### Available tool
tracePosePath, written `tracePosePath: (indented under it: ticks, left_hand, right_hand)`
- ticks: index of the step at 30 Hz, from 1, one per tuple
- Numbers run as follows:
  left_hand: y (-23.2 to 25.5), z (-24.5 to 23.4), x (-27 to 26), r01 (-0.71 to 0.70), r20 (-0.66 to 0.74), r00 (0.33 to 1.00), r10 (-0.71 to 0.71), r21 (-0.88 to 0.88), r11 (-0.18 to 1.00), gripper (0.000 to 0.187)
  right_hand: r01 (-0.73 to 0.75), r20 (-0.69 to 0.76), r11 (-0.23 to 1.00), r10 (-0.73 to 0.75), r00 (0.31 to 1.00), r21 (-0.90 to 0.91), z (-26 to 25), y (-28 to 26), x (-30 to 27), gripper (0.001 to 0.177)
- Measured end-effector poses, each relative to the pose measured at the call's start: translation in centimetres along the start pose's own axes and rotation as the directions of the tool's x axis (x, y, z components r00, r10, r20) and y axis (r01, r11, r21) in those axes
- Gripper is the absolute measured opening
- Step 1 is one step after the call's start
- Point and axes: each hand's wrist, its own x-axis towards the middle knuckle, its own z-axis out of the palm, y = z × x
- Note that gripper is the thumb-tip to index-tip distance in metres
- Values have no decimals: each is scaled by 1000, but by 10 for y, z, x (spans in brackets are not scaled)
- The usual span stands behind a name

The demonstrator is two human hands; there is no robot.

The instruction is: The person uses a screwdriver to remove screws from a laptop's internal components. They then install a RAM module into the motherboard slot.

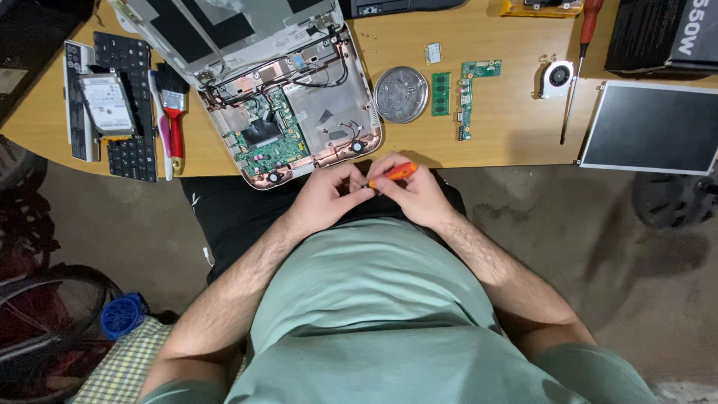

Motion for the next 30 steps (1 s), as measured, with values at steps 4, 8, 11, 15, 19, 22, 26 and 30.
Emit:
tracePosePath:
  ticks: [4,8,11,15,19,22,26,30]
  left_hand:
    - [10,2,5,17,66,998,-19,30,999,5]
    - [21,-7,0,-52,3,999,53,202,978,11]
    - [6,-28,-11,-105,-107,977,186,516,850,3]
    - [-20,-61,-32,47,-258,901,348,857,514,28]
    - [-29,-66,-44,89,-267,899,346,887,453,23]
    - [-35,-70,-46,106,-260,900,350,909,404,15]
    - [-27,-82,-49,119,-276,909,312,890,441,23]
    - [-5,-90,-45,127,-288,944,161,767,629,22]
  right_hand:
    - [49,-13,997,-50,999,-65,-9,7,4,15]
    - [29,-54,999,-28,998,20,-11,2,4,33]
    - [-105,-198,984,132,971,140,-17,13,-1,22]
    - [-148,-359,924,13,933,-352,-60,26,-4,9]
    - [-129,-378,925,-17,926,-358,-57,3,-8,6]
    - [-47,-320,831,-161,934,-554,-72,-19,-9,17]
    - [15,-261,576,-394,881,-818,-115,-11,-23,14]
    - [-18,-303,472,-536,788,-881,-128,-33,-27,31]
